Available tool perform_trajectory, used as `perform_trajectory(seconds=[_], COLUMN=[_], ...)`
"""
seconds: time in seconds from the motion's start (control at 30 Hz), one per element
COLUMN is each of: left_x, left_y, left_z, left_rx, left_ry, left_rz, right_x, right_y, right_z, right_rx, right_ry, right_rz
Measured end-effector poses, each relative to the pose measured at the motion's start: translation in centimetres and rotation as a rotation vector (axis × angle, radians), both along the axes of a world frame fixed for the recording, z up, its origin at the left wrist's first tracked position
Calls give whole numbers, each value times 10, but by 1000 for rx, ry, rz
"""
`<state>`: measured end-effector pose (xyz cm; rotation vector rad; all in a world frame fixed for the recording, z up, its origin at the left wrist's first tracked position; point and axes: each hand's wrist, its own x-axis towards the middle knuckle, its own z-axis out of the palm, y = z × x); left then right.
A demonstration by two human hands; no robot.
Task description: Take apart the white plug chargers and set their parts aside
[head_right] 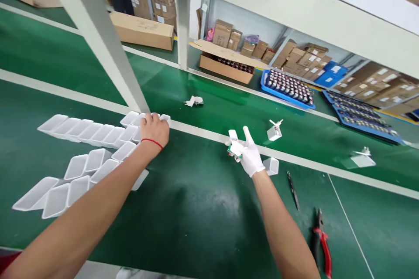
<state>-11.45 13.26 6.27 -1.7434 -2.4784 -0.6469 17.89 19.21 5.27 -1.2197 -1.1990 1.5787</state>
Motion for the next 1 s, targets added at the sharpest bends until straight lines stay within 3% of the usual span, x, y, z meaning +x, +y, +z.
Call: perform_trajectory(seconds=[0.1,0.2,0.33,0.4,0.5,0.6,0.7,0.8,1.0], left_x=[8,41,102,125,138,131,122,118,116], left_y=[3,-7,-43,-62,-81,-86,-84,-82,-81], left_z=[0,-4,-22,-31,-43,-54,-64,-68,-67], left_rx=[23,15,-74,-115,-130,-139,-132,-105,-118], left_ry=[-20,-53,-151,-206,-344,-571,-669,-683,-703], left_rz=[-63,-227,-523,-612,-676,-685,-683,-735,-833], right_x=[12,26,46,53,58,56,49,41,29], right_y=[-30,-51,-73,-83,-98,-108,-113,-113,-101], right_z=[12,17,16,15,14,12,4,-7,-12], right_rx=[-25,-64,-173,-168,-139,-122,0,228,741], right_ry=[159,187,203,253,273,235,171,33,-477], right_rz=[22,11,5,44,120,162,129,111,372])
